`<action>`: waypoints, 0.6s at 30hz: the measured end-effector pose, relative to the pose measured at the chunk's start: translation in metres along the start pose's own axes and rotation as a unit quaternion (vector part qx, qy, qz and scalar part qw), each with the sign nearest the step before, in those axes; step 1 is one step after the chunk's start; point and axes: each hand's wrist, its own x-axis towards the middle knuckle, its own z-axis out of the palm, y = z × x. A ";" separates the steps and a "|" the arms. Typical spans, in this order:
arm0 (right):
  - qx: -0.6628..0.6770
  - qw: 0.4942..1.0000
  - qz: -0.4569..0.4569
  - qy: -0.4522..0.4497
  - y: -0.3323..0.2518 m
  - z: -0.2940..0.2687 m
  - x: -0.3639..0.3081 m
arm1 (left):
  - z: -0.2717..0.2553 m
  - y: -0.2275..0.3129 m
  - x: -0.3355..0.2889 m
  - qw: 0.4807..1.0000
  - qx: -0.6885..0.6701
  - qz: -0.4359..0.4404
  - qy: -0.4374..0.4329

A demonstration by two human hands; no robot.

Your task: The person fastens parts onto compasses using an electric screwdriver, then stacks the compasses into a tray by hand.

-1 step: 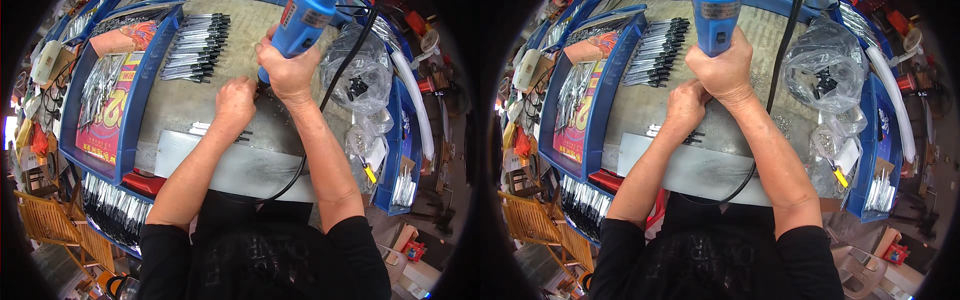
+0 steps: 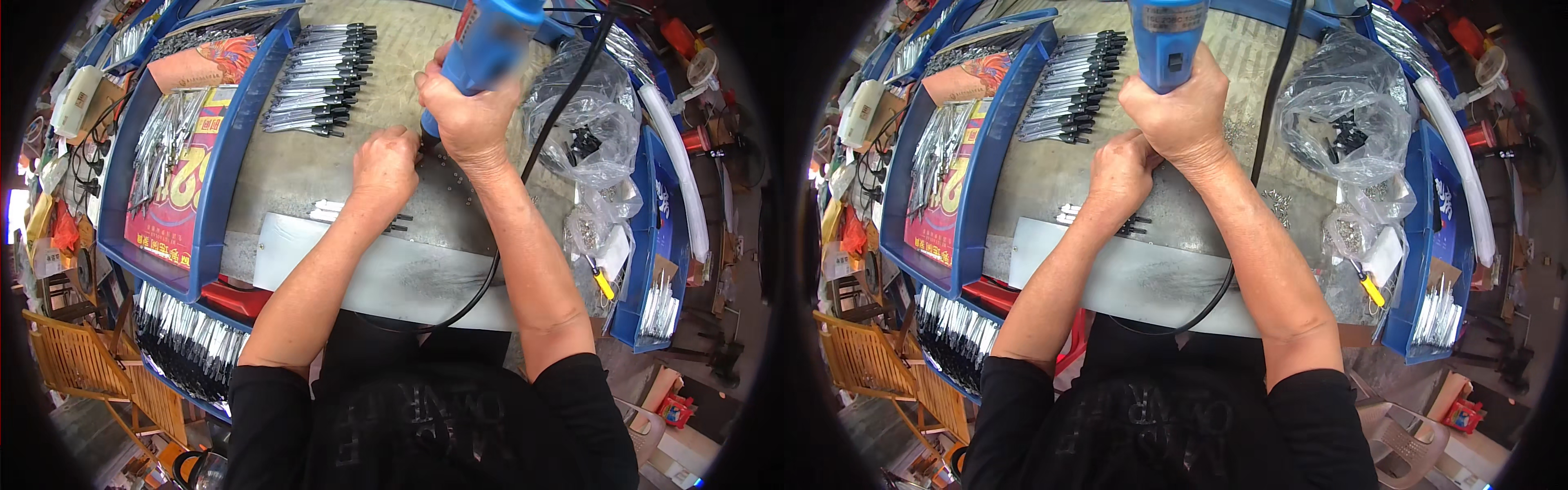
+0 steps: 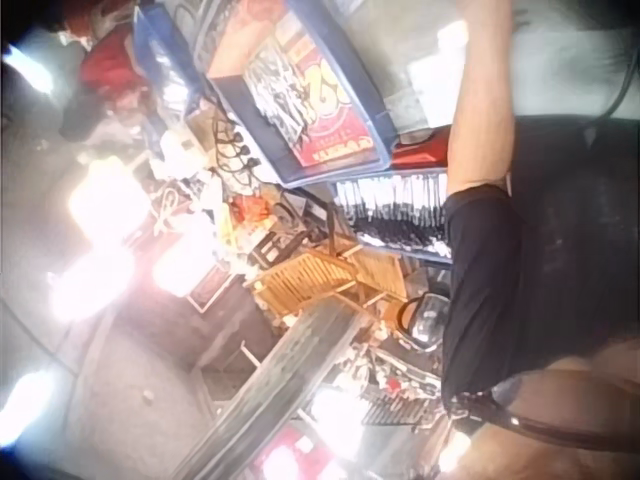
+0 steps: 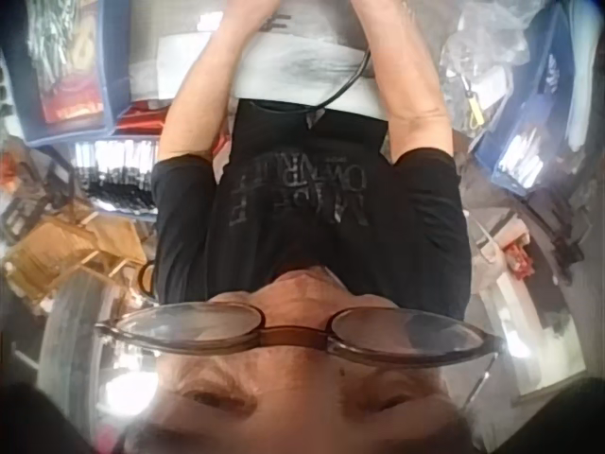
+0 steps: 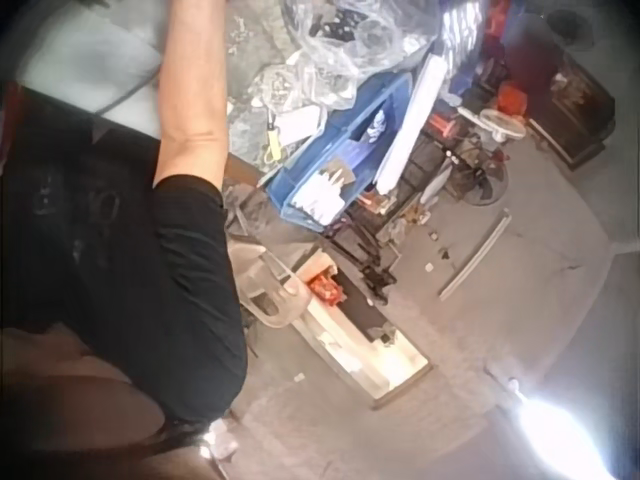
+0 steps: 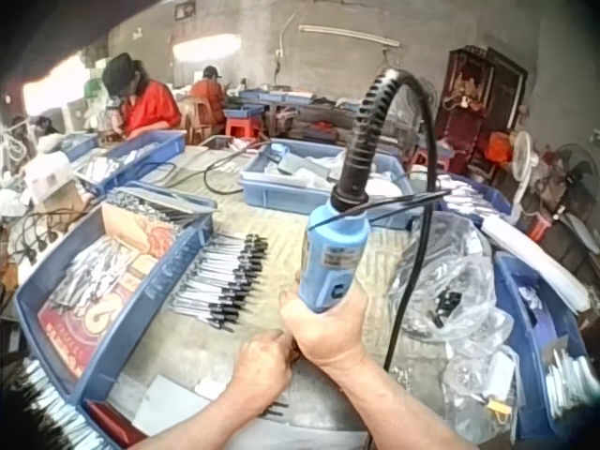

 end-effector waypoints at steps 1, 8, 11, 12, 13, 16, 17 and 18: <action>0.000 1.000 0.001 -0.009 0.002 0.000 0.002 | 0.000 0.000 0.002 1.000 0.001 0.000 -0.005; 0.048 0.999 0.009 -0.019 -0.012 -0.005 -0.003 | 0.002 -0.003 0.001 1.000 -0.004 0.030 0.003; 0.088 0.995 -0.044 0.028 -0.032 -0.013 -0.012 | 0.001 -0.007 0.001 0.999 0.004 0.045 0.023; 0.088 0.994 -0.047 0.031 -0.035 -0.018 -0.012 | -0.002 -0.007 0.001 0.999 0.005 0.048 0.023; 0.115 0.992 -0.032 0.047 -0.038 -0.022 -0.014 | -0.005 -0.007 0.001 0.999 0.003 0.044 0.014; 0.135 0.987 -0.015 0.082 -0.043 -0.033 -0.018 | -0.014 -0.007 0.000 0.999 0.009 0.047 0.004; 0.139 0.986 -0.019 0.091 -0.039 -0.038 -0.020 | -0.017 -0.007 -0.001 0.999 0.015 0.051 0.004; 0.143 0.984 -0.024 0.100 -0.038 -0.042 -0.020 | -0.019 -0.006 -0.002 0.999 0.016 0.052 0.003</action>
